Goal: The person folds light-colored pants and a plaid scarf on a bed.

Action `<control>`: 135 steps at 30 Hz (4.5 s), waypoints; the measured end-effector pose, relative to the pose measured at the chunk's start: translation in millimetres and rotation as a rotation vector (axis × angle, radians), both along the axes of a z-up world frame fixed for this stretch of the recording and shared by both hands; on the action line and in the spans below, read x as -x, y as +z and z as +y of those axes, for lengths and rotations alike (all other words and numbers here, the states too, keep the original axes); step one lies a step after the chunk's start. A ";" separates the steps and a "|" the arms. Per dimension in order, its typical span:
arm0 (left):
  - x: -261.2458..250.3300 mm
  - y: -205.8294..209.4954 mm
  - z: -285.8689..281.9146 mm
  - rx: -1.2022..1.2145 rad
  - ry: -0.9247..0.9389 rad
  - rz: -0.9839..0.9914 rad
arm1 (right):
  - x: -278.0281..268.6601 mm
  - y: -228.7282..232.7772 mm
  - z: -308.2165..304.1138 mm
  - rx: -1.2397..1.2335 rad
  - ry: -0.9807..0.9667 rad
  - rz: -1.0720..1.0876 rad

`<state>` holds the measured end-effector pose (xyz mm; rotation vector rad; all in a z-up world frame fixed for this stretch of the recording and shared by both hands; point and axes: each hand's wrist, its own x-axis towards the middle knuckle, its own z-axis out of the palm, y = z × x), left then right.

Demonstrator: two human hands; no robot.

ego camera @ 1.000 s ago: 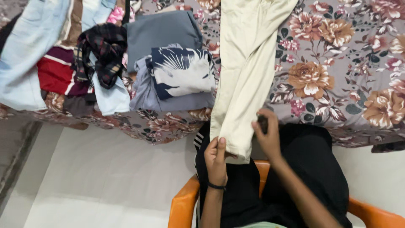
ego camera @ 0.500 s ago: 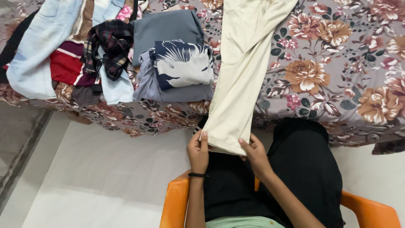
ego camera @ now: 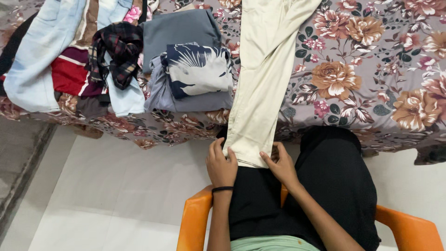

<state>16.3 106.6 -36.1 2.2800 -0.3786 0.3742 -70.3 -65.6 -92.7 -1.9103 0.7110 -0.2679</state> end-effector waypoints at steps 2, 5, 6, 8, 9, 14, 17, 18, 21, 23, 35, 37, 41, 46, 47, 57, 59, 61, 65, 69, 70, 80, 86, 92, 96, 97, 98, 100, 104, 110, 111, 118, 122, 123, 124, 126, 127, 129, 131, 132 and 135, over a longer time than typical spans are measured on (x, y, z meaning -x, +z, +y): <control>-0.3 6.0 -5.6 -0.011 -0.059 -0.086 | 0.2 -4.2 1.7 0.082 -0.052 -0.112; -6.8 9.2 -14.7 -0.015 -0.149 -0.027 | -2.9 -14.7 -2.6 0.197 -0.008 -0.225; -9.8 8.2 -17.0 -0.031 -0.160 -0.020 | -2.9 -20.0 -2.2 0.016 -0.024 -0.211; -12.1 4.4 -19.7 -0.051 -0.172 0.006 | -3.9 -31.0 -2.4 -0.343 -0.054 -0.180; -13.3 3.1 -18.8 -0.055 -0.173 0.024 | -4.3 -35.6 -4.1 -0.349 -0.043 -0.195; -20.3 -2.9 -19.3 -0.106 -0.139 0.109 | -5.7 -41.9 -5.7 -0.312 -0.042 -0.223; -26.2 0.3 -22.1 -0.127 -0.123 0.066 | 1.1 -13.5 -3.9 0.204 -0.057 -0.229; -27.1 2.4 -23.4 -0.108 -0.125 0.016 | 0.3 -1.3 -3.9 0.277 -0.041 -0.277; -30.2 8.2 -34.6 -0.092 -0.163 -0.107 | -6.4 33.0 -9.2 0.522 0.007 -0.338; -34.7 11.8 -44.1 -0.119 -0.216 -0.169 | -20.1 48.6 -17.1 0.704 0.040 -0.278; -67.9 12.3 -81.2 -0.174 -0.305 -0.223 | -57.5 41.0 -51.4 0.868 0.233 -0.243; -75.4 17.3 -91.5 -0.099 -0.323 -0.233 | -58.5 36.0 -50.2 0.882 0.208 -0.235; -101.5 26.6 -137.2 -0.006 -0.375 -0.237 | -62.2 30.0 -50.1 0.896 0.174 -0.237; -169.2 17.2 -219.6 -0.025 -0.386 -0.295 | -66.3 27.5 -48.0 0.908 0.141 -0.270; -183.4 12.4 -233.7 -0.106 -0.369 -0.293 | -66.0 27.9 -47.3 0.911 0.136 -0.276; -260.7 -24.9 -280.8 -0.180 -0.296 -0.122 | -75.0 30.0 -41.5 0.860 0.068 -0.272; -267.1 -24.6 -276.1 -0.101 -0.300 -0.032 | -77.4 30.4 -41.6 0.855 0.060 -0.274; -269.3 -21.9 -271.6 -0.022 -0.261 0.079 | -78.6 30.4 -41.4 0.851 0.056 -0.276; -257.4 -9.5 -267.3 -0.002 -0.302 0.024 | -80.2 29.7 -41.3 0.852 0.049 -0.268; -254.8 -2.9 -262.0 0.008 -0.325 0.053 | -80.8 28.5 -41.6 0.855 0.053 -0.259; -255.9 -5.1 -263.2 -0.001 -0.321 0.050 | -81.3 28.1 -40.8 0.854 0.048 -0.259; -308.8 -71.6 -277.3 0.605 -0.188 -0.011 | -80.0 28.1 -41.3 0.841 0.069 -0.249; -328.7 -64.9 -278.7 0.562 -0.149 0.000 | -78.3 27.5 -42.1 0.818 0.071 -0.293; -303.5 -29.3 -249.2 0.037 -0.149 -0.218 | -73.0 35.8 -45.3 0.760 0.130 -0.354; -304.1 -26.9 -242.7 0.079 -0.237 -0.148 | -68.4 38.7 -47.3 0.746 0.159 -0.362; -304.8 -29.7 -242.2 0.066 -0.241 -0.119 | -67.1 38.8 -47.4 0.746 0.162 -0.376; -307.2 -34.0 -241.7 0.135 -0.251 -0.085 | -65.9 38.9 -47.3 0.747 0.166 -0.390; -315.5 -45.4 -242.6 0.274 -0.275 -0.018 | -63.9 40.4 -45.8 0.713 0.204 -0.397; -331.5 -74.8 -249.4 0.411 -0.255 0.083 | -60.0 45.3 -44.5 0.644 0.288 -0.415; -327.3 -71.5 -253.1 0.479 -0.285 0.004 | -57.4 65.1 -69.0 0.502 0.298 -0.496; -322.9 -66.1 -249.9 0.420 -0.263 0.030 | -58.3 70.5 -75.7 0.426 0.243 -0.467; -313.5 -54.9 -246.7 0.414 -0.290 0.009 | -136.8 93.3 -154.3 0.361 0.063 -0.305; -315.0 -59.2 -247.3 0.467 -0.343 -0.094 | -232.2 67.1 -210.8 0.140 0.143 -0.320; -314.1 -57.7 -247.0 0.462 -0.337 -0.093 | -253.8 58.2 -221.2 0.095 0.130 -0.351; -312.7 -55.5 -246.5 0.457 -0.332 -0.092 | -273.5 50.0 -230.4 0.049 0.118 -0.382; -308.8 -51.0 -244.0 0.457 -0.331 -0.050 | -305.2 38.5 -249.3 -0.046 0.068 -0.402; -307.5 -49.1 -243.6 0.458 -0.331 -0.029 | -318.0 35.6 -258.1 -0.092 0.031 -0.390; -307.6 -46.4 -244.5 0.462 -0.337 -0.056 | -340.7 36.8 -276.7 -0.253 -0.043 -0.365; -308.1 -46.6 -244.0 0.461 -0.337 -0.054 | -356.0 43.1 -292.5 -0.481 -0.118 -0.335; -308.1 -47.2 -243.7 0.460 -0.334 -0.041 | -360.5 44.3 -295.0 -0.456 -0.120 -0.331; -307.1 -48.4 -245.6 0.453 -0.333 -0.036 | -370.2 55.4 -310.4 -0.393 -0.134 -0.347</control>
